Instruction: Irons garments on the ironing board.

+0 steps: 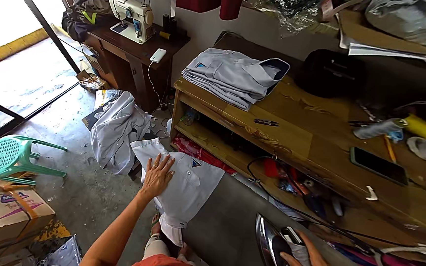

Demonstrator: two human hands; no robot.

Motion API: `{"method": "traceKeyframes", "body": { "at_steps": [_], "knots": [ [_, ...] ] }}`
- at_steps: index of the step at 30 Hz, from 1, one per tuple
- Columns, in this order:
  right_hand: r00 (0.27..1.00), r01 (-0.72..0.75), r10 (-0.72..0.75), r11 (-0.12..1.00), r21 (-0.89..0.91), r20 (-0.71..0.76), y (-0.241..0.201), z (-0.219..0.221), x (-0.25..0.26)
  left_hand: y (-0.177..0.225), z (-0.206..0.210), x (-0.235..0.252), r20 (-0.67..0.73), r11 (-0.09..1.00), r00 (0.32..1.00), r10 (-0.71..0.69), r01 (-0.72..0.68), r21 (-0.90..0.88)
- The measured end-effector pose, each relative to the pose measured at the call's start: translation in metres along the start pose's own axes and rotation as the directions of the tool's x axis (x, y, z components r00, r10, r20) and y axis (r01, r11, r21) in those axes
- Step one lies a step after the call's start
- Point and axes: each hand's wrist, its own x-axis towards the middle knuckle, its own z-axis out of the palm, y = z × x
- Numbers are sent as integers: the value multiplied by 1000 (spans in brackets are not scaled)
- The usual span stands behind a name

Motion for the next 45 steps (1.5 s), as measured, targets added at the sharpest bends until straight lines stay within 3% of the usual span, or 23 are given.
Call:
{"method": "traceKeyframes", "body": {
  "at_steps": [3,5,10,15,19,22,29,32,35,38,40,43,45],
  "knots": [
    [1000,-19,19,999,29,-25,-17,3,7,-1,-2,0,31,1000,999,18,-17,-17],
    [1000,4,-4,1000,22,-5,-40,1,14,-5,-5,3,-24,997,999,35,-37,-72],
    [962,261,-262,965,-32,-70,-133,14,48,-26,-16,8,-87,997,996,30,-35,-64],
    [920,385,-380,922,-34,99,-247,32,103,-69,-24,22,32,994,997,69,-71,88],
    [876,457,-421,881,-124,236,-291,63,117,-105,-37,37,112,985,989,98,-113,133],
    [896,433,-407,890,-143,178,-284,69,112,-110,-41,43,150,986,984,92,-112,126],
    [989,125,-129,991,-55,-78,-212,47,103,-106,-39,44,118,992,990,71,-83,98],
    [985,42,-44,999,-13,-164,-168,40,91,-94,-43,25,-74,1000,997,21,-22,-3],
    [977,-17,17,1000,5,-211,-114,39,66,-71,-45,-24,-280,993,956,-89,64,-97],
    [976,-97,100,995,20,-191,-70,35,35,-26,-42,-78,-94,965,983,-157,132,-227],
    [977,-133,137,990,35,-161,-47,31,17,13,-30,-99,-23,962,995,-98,89,-258],
    [979,-148,152,988,38,-139,-25,24,4,65,-6,-103,-25,981,999,28,-33,-192],
    [984,-79,69,996,-52,-166,-27,15,1,88,8,-101,-1,993,997,73,-72,-96]
  ]
}}
